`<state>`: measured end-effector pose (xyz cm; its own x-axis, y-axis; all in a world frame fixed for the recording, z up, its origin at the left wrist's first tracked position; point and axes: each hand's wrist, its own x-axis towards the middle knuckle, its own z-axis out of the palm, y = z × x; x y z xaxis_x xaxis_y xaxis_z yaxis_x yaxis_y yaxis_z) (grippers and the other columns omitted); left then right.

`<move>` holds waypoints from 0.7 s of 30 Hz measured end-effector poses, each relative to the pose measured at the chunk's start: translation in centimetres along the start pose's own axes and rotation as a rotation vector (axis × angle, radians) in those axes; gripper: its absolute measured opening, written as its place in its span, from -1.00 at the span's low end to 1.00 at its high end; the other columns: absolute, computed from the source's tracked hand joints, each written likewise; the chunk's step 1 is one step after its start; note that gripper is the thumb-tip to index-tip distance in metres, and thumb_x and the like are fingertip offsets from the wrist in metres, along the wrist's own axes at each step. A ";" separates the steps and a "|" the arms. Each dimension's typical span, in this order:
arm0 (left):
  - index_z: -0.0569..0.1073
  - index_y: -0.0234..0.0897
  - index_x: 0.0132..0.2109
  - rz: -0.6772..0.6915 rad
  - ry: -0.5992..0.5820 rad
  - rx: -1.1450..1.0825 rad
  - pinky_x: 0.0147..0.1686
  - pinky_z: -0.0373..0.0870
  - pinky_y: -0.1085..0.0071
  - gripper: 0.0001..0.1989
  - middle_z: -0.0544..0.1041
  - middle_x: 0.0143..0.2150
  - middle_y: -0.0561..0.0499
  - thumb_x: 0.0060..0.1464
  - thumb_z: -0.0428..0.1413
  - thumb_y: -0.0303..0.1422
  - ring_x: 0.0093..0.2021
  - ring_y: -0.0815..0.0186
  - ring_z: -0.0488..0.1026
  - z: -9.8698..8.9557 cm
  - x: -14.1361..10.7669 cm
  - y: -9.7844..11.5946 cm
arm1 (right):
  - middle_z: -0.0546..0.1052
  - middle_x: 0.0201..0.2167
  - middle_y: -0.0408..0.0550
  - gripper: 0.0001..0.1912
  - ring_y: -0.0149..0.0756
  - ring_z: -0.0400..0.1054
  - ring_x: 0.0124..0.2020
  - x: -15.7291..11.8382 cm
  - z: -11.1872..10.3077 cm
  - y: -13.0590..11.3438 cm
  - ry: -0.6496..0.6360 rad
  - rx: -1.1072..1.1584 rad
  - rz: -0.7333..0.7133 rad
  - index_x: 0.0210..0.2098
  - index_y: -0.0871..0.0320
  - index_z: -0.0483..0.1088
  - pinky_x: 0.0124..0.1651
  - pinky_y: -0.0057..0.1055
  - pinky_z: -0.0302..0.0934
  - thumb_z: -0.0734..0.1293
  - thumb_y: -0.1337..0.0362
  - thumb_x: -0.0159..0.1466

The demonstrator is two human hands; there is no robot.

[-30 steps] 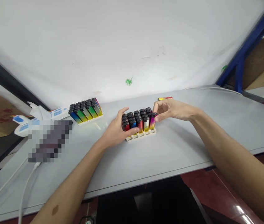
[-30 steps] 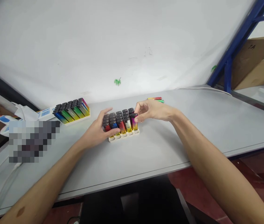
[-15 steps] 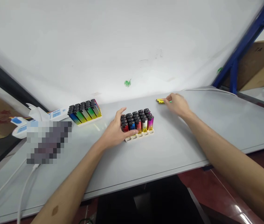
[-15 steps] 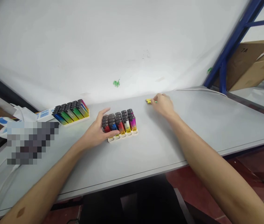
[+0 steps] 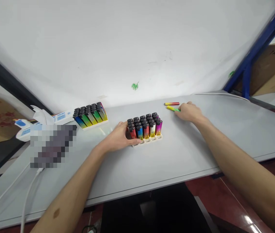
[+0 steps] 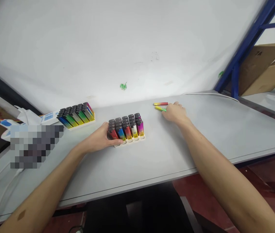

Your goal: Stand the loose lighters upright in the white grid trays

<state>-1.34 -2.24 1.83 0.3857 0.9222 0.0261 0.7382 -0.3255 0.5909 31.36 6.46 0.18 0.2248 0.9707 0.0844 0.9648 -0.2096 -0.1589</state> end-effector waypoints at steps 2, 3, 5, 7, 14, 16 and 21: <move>0.46 -0.19 -0.07 0.001 0.025 0.049 -0.02 0.48 0.11 -0.54 0.51 -0.15 -0.03 -0.05 0.29 -0.04 0.02 0.00 0.44 0.0 0.0 0.2 | 0.48 -0.06 0.25 -0.74 0.07 0.40 -0.03 0.0 -0.1 -0.1 0.018 0.083 -0.032 -0.21 0.20 0.53 -0.05 -0.13 0.25 0.37 0.15 0.22; 0.46 -0.19 -0.10 0.002 0.034 0.067 -0.04 0.48 0.13 -0.56 0.50 -0.17 -0.02 -0.05 0.28 -0.05 0.00 0.02 0.44 0.0 0.1 0.2 | 0.52 -0.13 0.20 -0.77 0.02 0.42 -0.08 0.0 -0.2 -0.2 0.023 0.182 -0.049 -0.27 0.19 0.52 -0.10 -0.16 0.26 0.40 0.15 0.20; 0.45 -0.19 -0.13 0.003 0.044 0.092 -0.07 0.48 0.15 -0.58 0.49 -0.19 -0.01 -0.06 0.28 -0.04 -0.04 0.04 0.44 0.1 0.1 0.3 | 0.55 -0.25 0.07 -0.78 -0.10 0.43 -0.21 -0.1 -0.5 -0.6 0.022 0.490 -0.099 -0.32 0.17 0.48 -0.17 -0.24 0.28 0.45 0.14 0.16; 0.45 -0.20 -0.14 -0.006 0.049 0.112 -0.09 0.47 0.15 -0.57 0.48 -0.20 -0.02 -0.07 0.27 -0.04 -0.06 0.05 0.44 0.1 0.2 0.3 | 0.57 -0.29 0.02 -0.80 -0.21 0.44 -0.26 -0.4 -0.8 -1.3 -0.007 0.863 -0.169 -0.34 0.17 0.45 -0.19 -0.29 0.31 0.45 0.16 0.18; 0.44 -0.21 -0.15 -0.051 0.074 0.166 -0.02 0.43 0.13 -0.53 0.47 -0.19 -0.03 -0.11 0.27 0.00 -0.07 0.06 0.43 0.1 0.3 0.4 | 0.22 -0.54 -0.28 -0.84 -0.50 0.14 -0.62 -2.7 -1.2 -3.9 -0.202 1.412 -0.161 -0.25 0.08 0.28 -0.58 -0.51 0.12 0.38 0.25 0.28; 0.43 -0.21 -0.15 -0.055 0.086 0.176 -0.01 0.42 0.12 -0.53 0.48 -0.18 -0.04 -0.10 0.27 0.01 -0.07 0.05 0.42 0.2 0.4 0.1 | 0.06 -0.58 -0.33 -0.84 -0.54 -0.12 -0.67 -3.0 -1.0 -4.3 -0.294 1.403 -0.165 -0.22 0.09 0.31 -0.65 -0.55 -0.17 0.34 0.16 0.33; 0.41 -0.22 -0.17 -0.077 0.124 0.192 0.01 0.40 0.08 -0.54 0.49 -0.15 -0.08 -0.06 0.24 0.02 -0.04 0.01 0.42 0.2 0.8 -0.5 | 0.16 -0.55 -0.26 -0.53 -0.55 -0.18 -0.67 -3.3 -0.3 -4.8 -0.461 1.408 -0.176 -0.31 0.14 0.35 -0.65 -0.51 -0.26 0.21 -0.16 0.36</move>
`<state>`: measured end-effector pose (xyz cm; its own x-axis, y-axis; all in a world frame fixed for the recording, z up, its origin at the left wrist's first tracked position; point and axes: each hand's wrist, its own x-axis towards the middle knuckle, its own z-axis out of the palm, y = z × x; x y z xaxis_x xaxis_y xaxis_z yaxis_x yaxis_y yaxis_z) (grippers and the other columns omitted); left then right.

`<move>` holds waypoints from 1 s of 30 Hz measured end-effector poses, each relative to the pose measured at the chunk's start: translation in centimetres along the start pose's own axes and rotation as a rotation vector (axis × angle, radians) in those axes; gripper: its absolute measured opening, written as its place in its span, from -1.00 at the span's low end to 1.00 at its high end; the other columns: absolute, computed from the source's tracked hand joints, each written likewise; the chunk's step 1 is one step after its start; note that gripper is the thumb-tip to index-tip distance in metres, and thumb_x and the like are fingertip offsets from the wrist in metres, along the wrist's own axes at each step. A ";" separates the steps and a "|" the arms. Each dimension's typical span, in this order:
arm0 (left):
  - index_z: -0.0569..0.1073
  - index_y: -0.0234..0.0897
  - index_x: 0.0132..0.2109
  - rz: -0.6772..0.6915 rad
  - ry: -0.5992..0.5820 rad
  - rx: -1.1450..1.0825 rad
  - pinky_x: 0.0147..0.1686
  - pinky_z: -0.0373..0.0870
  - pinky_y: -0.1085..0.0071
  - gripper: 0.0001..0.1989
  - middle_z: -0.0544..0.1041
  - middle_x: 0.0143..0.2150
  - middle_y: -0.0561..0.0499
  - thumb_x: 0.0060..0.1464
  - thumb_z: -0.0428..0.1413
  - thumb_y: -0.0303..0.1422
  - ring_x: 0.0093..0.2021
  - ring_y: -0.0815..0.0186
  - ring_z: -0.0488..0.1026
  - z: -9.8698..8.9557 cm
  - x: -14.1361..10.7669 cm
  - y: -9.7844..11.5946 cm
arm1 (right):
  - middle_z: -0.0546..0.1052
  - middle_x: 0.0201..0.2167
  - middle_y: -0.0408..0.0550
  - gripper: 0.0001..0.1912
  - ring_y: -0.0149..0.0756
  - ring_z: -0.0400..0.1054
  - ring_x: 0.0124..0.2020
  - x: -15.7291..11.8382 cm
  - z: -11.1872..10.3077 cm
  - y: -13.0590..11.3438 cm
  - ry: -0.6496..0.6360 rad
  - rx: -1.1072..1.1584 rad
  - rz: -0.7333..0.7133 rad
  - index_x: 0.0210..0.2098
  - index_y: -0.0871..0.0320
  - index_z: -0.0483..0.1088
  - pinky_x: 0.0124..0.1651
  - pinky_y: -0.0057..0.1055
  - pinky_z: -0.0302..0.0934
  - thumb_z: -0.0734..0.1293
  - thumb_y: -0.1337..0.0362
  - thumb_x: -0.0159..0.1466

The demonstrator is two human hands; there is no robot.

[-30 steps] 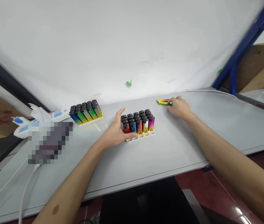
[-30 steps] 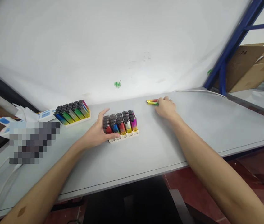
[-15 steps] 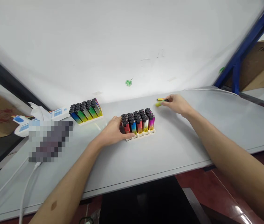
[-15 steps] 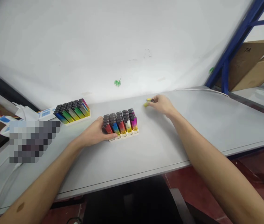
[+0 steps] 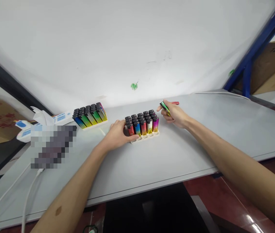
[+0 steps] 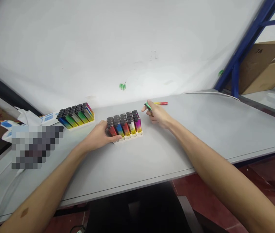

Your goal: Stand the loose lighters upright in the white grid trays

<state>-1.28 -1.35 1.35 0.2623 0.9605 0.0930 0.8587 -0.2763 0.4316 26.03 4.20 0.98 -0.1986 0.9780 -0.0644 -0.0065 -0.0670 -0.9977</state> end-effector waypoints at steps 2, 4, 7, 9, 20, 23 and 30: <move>0.42 -0.21 -0.16 -0.005 0.011 -0.006 0.01 0.39 0.05 -0.55 0.50 -0.14 -0.09 -0.04 0.24 0.03 -0.03 -0.01 0.42 0.0 0.1 -0.1 | 0.25 -0.53 -0.23 -0.54 -0.54 -0.09 -0.67 -0.1 0.2 0.1 -0.004 -0.022 -0.012 -0.29 0.11 0.31 -0.65 -0.52 -0.23 0.26 -0.19 0.32; 0.42 -0.20 -0.14 -0.001 0.015 -0.012 0.03 0.38 0.03 -0.54 0.51 -0.13 -0.10 -0.03 0.24 0.03 -0.01 -0.04 0.41 0.0 0.1 -0.2 | 0.26 -0.56 -0.27 -0.56 -0.52 -0.05 -0.67 -0.2 0.4 0.2 -0.022 -0.031 -0.024 -0.28 0.06 0.25 -0.64 -0.54 -0.22 0.35 -0.18 0.26; 0.44 -0.18 -0.09 0.010 0.024 -0.024 0.07 0.35 0.01 -0.55 0.53 -0.11 -0.10 -0.01 0.24 0.01 0.02 -0.04 0.39 0.0 0.0 -0.2 | 0.05 -0.67 -0.37 -0.53 -0.52 -0.18 -0.69 -0.4 0.8 0.3 -0.037 0.007 -0.009 -0.33 0.05 0.24 -0.64 -0.54 -0.26 0.38 -0.20 0.23; 0.44 -0.19 -0.08 0.012 0.025 -0.028 0.09 0.33 0.00 -0.54 0.53 -0.11 -0.10 -0.01 0.24 0.00 0.02 -0.05 0.39 0.0 -0.1 -0.2 | -0.01 -0.71 -0.37 -0.46 -0.52 -0.24 -0.70 -0.4 1.0 0.4 -0.033 0.041 0.023 -0.44 0.09 0.24 -0.65 -0.52 -0.28 0.29 -0.27 0.25; 0.43 -0.21 -0.07 0.042 -0.007 -0.005 0.10 0.32 -0.02 -0.56 0.51 -0.08 -0.14 0.05 0.20 0.00 0.05 -0.08 0.38 -0.1 -0.2 0.0 | -0.04 -0.81 -0.29 -0.52 -0.51 -0.27 -0.76 0.1 1.0 0.3 0.091 0.097 0.034 -0.66 0.07 0.04 -0.68 -0.45 -0.34 0.18 0.02 0.31; 0.43 -0.21 -0.09 0.040 -0.003 -0.019 0.10 0.32 -0.03 -0.56 0.52 -0.08 -0.14 0.03 0.21 0.00 0.04 -0.06 0.38 -0.2 -0.2 0.0 | -0.04 -0.81 -0.29 -0.53 -0.51 -0.27 -0.76 0.0 1.1 0.2 0.092 0.111 0.041 -0.65 0.07 0.04 -0.67 -0.45 -0.33 0.19 0.02 0.31; 0.44 -0.22 -0.13 0.027 -0.024 -0.054 0.04 0.38 0.02 -0.53 0.52 -0.07 -0.14 -0.01 0.23 0.05 0.04 -0.06 0.41 -0.3 -0.2 0.0 | -0.05 -0.80 -0.30 -0.43 -0.52 -0.27 -0.76 -0.3 1.2 0.1 0.096 0.107 0.044 -0.66 0.07 0.02 -0.66 -0.44 -0.34 0.17 -0.11 0.34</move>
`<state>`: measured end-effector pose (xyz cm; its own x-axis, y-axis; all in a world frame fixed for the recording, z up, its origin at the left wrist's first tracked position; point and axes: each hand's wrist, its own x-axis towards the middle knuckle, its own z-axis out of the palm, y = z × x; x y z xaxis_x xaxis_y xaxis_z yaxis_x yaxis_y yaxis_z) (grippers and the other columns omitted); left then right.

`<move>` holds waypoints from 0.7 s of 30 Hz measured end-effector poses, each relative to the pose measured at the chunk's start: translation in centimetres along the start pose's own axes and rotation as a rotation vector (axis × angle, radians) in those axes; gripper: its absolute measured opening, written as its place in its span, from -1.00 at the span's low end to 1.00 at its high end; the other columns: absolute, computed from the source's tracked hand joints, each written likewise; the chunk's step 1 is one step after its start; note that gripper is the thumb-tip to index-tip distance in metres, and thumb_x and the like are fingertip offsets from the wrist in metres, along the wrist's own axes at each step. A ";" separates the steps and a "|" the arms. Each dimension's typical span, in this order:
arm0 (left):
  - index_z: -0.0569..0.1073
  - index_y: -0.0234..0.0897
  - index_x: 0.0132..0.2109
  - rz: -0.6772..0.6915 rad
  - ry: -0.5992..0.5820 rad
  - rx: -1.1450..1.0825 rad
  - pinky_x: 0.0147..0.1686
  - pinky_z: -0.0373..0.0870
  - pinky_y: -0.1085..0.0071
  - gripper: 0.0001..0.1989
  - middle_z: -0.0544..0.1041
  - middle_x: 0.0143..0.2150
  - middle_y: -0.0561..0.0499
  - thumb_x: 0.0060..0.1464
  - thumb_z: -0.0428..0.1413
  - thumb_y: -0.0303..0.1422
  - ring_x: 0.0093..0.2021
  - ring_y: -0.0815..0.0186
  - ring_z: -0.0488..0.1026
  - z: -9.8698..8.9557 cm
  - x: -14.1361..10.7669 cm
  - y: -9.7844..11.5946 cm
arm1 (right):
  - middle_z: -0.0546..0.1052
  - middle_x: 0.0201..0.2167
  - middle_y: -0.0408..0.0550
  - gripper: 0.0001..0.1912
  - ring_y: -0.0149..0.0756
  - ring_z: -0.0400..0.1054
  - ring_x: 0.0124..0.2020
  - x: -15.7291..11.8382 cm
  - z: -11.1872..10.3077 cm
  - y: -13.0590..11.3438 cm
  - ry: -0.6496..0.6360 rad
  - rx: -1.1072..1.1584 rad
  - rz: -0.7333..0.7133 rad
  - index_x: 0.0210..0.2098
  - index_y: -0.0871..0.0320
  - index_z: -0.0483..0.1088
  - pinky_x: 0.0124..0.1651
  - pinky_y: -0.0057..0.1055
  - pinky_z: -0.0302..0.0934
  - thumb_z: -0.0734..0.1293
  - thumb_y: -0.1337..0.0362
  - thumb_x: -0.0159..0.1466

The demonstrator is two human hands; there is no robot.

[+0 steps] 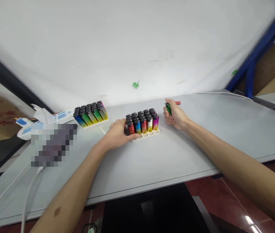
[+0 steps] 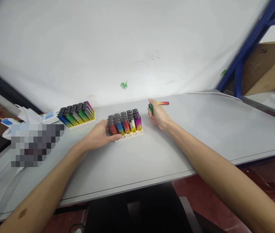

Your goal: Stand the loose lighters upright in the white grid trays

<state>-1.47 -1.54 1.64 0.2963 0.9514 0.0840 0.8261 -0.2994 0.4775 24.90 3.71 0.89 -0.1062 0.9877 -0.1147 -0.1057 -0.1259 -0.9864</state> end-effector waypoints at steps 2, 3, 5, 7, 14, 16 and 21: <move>0.44 -0.22 -0.13 0.012 -0.012 -0.006 0.02 0.39 0.04 -0.53 0.52 -0.07 -0.14 -0.01 0.23 0.05 0.04 -0.06 0.42 0.0 0.0 0.0 | -0.05 -0.81 -0.29 -0.48 -0.51 -0.26 -0.77 0.0 0.0 0.0 -0.018 -0.012 -0.002 -0.67 0.07 0.02 -0.66 -0.43 -0.33 0.18 -0.01 0.33; 0.44 -0.22 -0.14 0.014 -0.014 -0.009 0.01 0.40 0.05 -0.54 0.52 -0.08 -0.13 0.00 0.23 0.05 0.04 -0.05 0.42 0.0 0.0 0.0 | -0.04 -0.81 -0.29 -0.51 -0.51 -0.25 -0.77 0.0 0.0 0.0 -0.027 -0.015 -0.006 -0.67 0.07 0.02 -0.67 -0.43 -0.33 0.18 0.03 0.32; 0.44 -0.22 -0.14 0.010 -0.014 -0.014 -0.02 0.41 0.07 -0.54 0.53 -0.09 -0.13 0.00 0.23 0.04 0.02 -0.04 0.44 -0.1 0.0 0.0 | -0.03 -0.82 -0.28 -0.54 -0.50 -0.24 -0.78 -0.1 0.1 0.1 -0.031 -0.016 -0.019 -0.67 0.06 0.02 -0.67 -0.43 -0.32 0.18 0.07 0.30; 0.42 -0.23 -0.13 0.004 -0.026 -0.015 -0.06 0.43 0.08 -0.52 0.53 -0.11 -0.13 -0.01 0.23 0.05 -0.02 -0.03 0.46 -0.1 -0.1 0.1 | -0.01 -0.82 -0.27 -0.55 -0.50 -0.24 -0.78 -0.1 0.1 0.0 -0.023 -0.006 -0.029 -0.67 0.07 0.02 -0.67 -0.43 -0.31 0.18 0.08 0.29; 0.42 -0.24 -0.13 0.008 -0.041 -0.020 -0.13 0.44 0.13 -0.47 0.54 -0.11 -0.12 -0.06 0.25 0.08 -0.10 0.02 0.48 -0.4 -0.1 0.0 | 0.09 -0.72 -0.26 -0.50 -0.48 -0.14 -0.71 -1.1 0.5 -1.1 -0.088 -0.030 -0.127 -0.52 0.12 0.28 -0.63 -0.45 -0.15 0.12 -0.08 0.38; 0.42 -0.24 -0.10 0.011 -0.047 -0.034 -0.14 0.44 0.14 -0.44 0.54 -0.10 -0.12 -0.08 0.26 0.09 -0.11 0.04 0.48 -0.5 -0.2 -0.1 | 0.24 -0.61 -0.22 -0.58 -0.48 -0.01 -0.67 -1.7 0.4 -1.8 -0.136 -0.067 -0.213 -0.39 0.12 0.39 -0.57 -0.43 0.01 0.22 -0.08 0.37; 0.44 -0.25 0.03 0.021 -0.086 -0.088 -0.07 0.44 0.12 -0.32 0.52 0.00 -0.14 -0.14 0.31 0.08 -0.03 0.02 0.45 -0.8 -0.2 -0.6 | 0.47 -0.34 -0.07 -0.68 -0.34 0.36 -0.35 -3.4 -0.3 -3.5 -0.116 -0.227 -0.471 -0.29 0.11 0.54 -0.34 -0.39 0.26 0.37 -0.02 0.31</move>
<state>-2.42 -1.53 1.98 0.3561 0.9342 0.0211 0.7753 -0.3080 0.5514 25.88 0.84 4.74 -0.2084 0.9142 0.3475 0.0470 0.3642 -0.9301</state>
